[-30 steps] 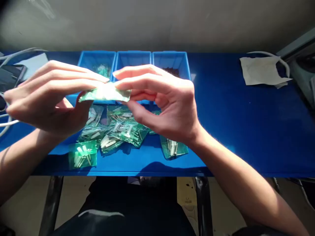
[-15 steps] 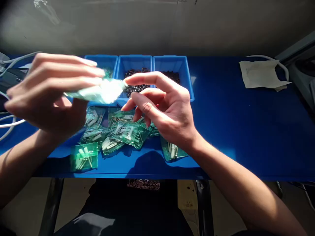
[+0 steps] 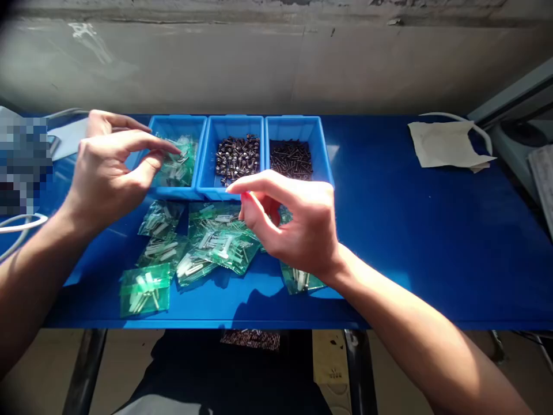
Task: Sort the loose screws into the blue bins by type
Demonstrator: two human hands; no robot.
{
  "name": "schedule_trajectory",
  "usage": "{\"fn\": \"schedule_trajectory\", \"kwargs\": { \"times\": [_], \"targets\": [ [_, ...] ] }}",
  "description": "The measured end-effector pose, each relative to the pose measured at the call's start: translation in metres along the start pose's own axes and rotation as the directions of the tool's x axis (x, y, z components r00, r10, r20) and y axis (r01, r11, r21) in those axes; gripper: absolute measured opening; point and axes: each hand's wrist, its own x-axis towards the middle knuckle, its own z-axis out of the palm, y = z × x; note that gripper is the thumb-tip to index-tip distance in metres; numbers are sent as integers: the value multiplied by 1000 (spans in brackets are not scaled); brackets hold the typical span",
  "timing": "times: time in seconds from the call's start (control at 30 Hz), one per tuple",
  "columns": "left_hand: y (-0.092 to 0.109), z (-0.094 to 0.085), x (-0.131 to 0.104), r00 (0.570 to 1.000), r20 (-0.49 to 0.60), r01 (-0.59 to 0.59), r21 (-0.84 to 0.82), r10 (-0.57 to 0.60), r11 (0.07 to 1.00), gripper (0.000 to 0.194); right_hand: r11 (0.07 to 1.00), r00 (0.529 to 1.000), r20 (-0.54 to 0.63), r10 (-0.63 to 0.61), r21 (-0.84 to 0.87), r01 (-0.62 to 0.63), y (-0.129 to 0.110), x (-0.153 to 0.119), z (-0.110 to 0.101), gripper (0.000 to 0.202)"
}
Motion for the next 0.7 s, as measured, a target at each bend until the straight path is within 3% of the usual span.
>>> {"fn": "schedule_trajectory", "kwargs": {
  "times": [0.07, 0.13, 0.23, 0.3, 0.4, 0.53, 0.6, 0.7],
  "targets": [
    [-6, 4, 0, 990, -47, -131, 67, 134, 989, 26, 989, 979, 152, -134, -38, 142, 4, 1, -2, 18],
    [-7, 6, -1, 960, -108, -239, 170, 259, 956, 33, 958, 891, 375, -256, -23, 285, 7, 3, -6, 19],
    [1, 3, -3, 936, -35, -336, 214, 351, 917, 34, 935, 724, 633, -275, 0, 355, 9, 4, -9, 54],
    [9, 0, -6, 932, 14, -354, 234, 361, 905, 33, 937, 685, 687, -244, -14, 349, 8, 2, -9, 54],
    [18, -2, -11, 934, 36, -353, 245, 355, 903, 39, 935, 702, 662, -264, -3, 354, 8, 0, -6, 32],
    [22, 0, -13, 926, 13, -370, 225, 377, 901, 42, 918, 765, 540, -350, 34, 396, 12, -2, 0, 22],
    [27, -2, -12, 918, -24, -381, 232, 397, 895, 43, 913, 826, 424, -372, 9, 407, 13, -3, 2, 22],
    [42, -5, -7, 889, -60, -434, 207, 455, 877, 59, 973, 960, 185, -210, -53, 223, 8, -5, 4, 23]
  ]
}}
